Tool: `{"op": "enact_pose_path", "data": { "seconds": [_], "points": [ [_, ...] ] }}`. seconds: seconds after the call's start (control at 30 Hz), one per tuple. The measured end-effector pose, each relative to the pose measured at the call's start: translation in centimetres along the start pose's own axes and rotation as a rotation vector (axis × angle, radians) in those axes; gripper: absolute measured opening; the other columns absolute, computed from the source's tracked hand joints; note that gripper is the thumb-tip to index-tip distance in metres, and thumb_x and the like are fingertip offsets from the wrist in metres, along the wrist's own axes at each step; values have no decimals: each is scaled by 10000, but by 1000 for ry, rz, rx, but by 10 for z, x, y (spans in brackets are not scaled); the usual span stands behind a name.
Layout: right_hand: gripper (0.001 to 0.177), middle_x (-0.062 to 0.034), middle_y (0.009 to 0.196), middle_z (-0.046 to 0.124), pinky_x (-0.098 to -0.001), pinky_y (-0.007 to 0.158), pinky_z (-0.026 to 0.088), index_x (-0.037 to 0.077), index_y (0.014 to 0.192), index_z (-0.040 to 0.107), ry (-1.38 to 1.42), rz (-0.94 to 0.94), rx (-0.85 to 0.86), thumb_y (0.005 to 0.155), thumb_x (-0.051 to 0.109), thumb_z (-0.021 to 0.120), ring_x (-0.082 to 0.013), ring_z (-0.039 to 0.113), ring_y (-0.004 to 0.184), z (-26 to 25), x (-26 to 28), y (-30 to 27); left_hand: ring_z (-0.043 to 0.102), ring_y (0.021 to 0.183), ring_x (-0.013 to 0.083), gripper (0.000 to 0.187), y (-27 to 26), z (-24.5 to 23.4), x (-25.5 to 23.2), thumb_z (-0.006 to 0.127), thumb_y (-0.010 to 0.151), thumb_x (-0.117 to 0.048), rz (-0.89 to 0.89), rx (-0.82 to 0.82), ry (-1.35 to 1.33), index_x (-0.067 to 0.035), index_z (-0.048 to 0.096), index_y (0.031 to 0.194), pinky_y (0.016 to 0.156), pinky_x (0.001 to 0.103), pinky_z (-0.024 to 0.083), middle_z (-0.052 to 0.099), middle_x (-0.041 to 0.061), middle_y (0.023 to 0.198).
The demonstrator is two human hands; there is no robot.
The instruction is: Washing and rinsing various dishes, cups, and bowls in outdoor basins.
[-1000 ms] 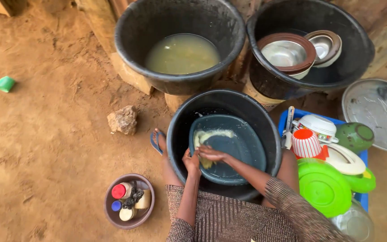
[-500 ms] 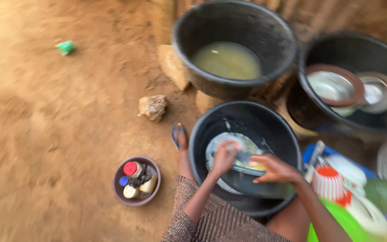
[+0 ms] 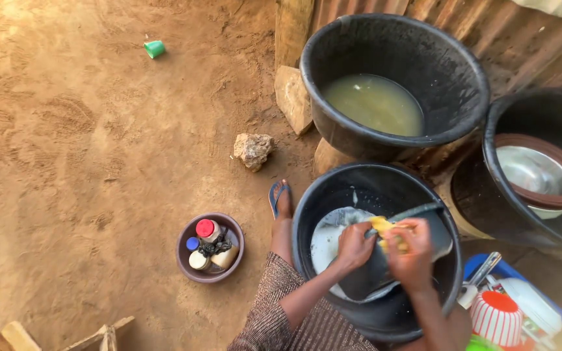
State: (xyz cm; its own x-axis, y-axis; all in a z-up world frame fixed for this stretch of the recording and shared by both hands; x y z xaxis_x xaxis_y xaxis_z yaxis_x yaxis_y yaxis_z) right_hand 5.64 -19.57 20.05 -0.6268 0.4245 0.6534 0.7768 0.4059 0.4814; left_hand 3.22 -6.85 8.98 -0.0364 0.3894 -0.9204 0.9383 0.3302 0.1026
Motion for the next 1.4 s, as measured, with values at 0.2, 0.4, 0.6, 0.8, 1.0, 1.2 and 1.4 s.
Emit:
{"op": "enact_pose_path", "data": {
  "seconds": [0.2, 0.4, 0.6, 0.8, 1.0, 1.2, 1.4],
  "points": [
    [294, -147, 1119, 592, -521, 1109, 360, 25, 1026, 657, -441, -226, -72, 776, 155, 741, -388, 560, 1251, 8, -24, 5, 715, 825, 384, 227, 4, 3, 3, 668, 870, -195, -53, -79, -50, -133, 787, 1054, 790, 497, 565, 736, 183, 874],
    [347, -182, 1133, 554, -485, 1012, 433, 54, 1069, 685, -381, 89, -110, 735, 103, 764, -388, 537, 1129, -12, -173, 18, 734, 723, 335, 348, -2, -26, -5, 706, 900, -388, -108, -65, -76, -81, 794, 1038, 732, 463, 563, 734, 182, 778],
    [261, -162, 1113, 597, -476, 992, 475, 30, 1030, 668, -326, 102, -109, 788, 49, 764, -350, 584, 1098, 21, -91, 18, 739, 750, 361, 564, 12, -28, 3, 687, 905, -542, -85, -105, -40, -1, 776, 1039, 735, 481, 575, 724, 232, 797],
    [195, -131, 1093, 611, -454, 984, 482, 54, 962, 687, -354, -110, 60, 785, 55, 770, -335, 572, 1113, 76, -25, 8, 699, 767, 405, 619, 9, -9, 46, 509, 1057, -568, -183, -181, -114, -25, 768, 914, 688, 510, 516, 685, 247, 783],
    [335, -193, 1194, 592, -565, 992, 382, 138, 935, 697, -638, -45, 91, 628, 227, 800, -433, 501, 1215, 52, -81, 39, 606, 560, 257, 500, -1, -35, 53, 610, 971, -495, -166, -177, -186, -15, 727, 896, 565, 456, 477, 620, 233, 639],
    [452, -85, 1242, 634, -460, 919, 461, 212, 1369, 607, 402, 625, 254, 918, 239, 592, -212, 590, 1061, 9, -293, 12, 389, 661, 78, 569, 17, -38, 80, 623, 1052, -479, -83, -88, -376, 8, 584, 760, 549, 343, 377, 430, 29, 671],
    [409, 41, 1301, 676, -266, 1009, 502, 153, 1367, 613, 982, 801, -281, 994, 294, 522, -86, 649, 1157, -1, -380, -131, 375, 657, 52, 511, 29, -65, 65, 557, 1052, -480, -318, -221, -771, -127, 519, 684, 553, 270, 344, 461, -89, 693]
  ]
}}
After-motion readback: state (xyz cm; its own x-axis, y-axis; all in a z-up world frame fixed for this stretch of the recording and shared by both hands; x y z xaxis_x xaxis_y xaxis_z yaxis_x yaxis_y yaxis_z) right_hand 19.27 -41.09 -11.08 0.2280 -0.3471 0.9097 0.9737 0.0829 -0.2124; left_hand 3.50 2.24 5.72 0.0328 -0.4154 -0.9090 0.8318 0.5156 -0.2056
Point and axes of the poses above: each hand's wrist, its own y-axis towards the middle knuckle, its own z-axis out of the palm, x = y × z, the point moved 1 cm from there along y, towards the middle knuckle
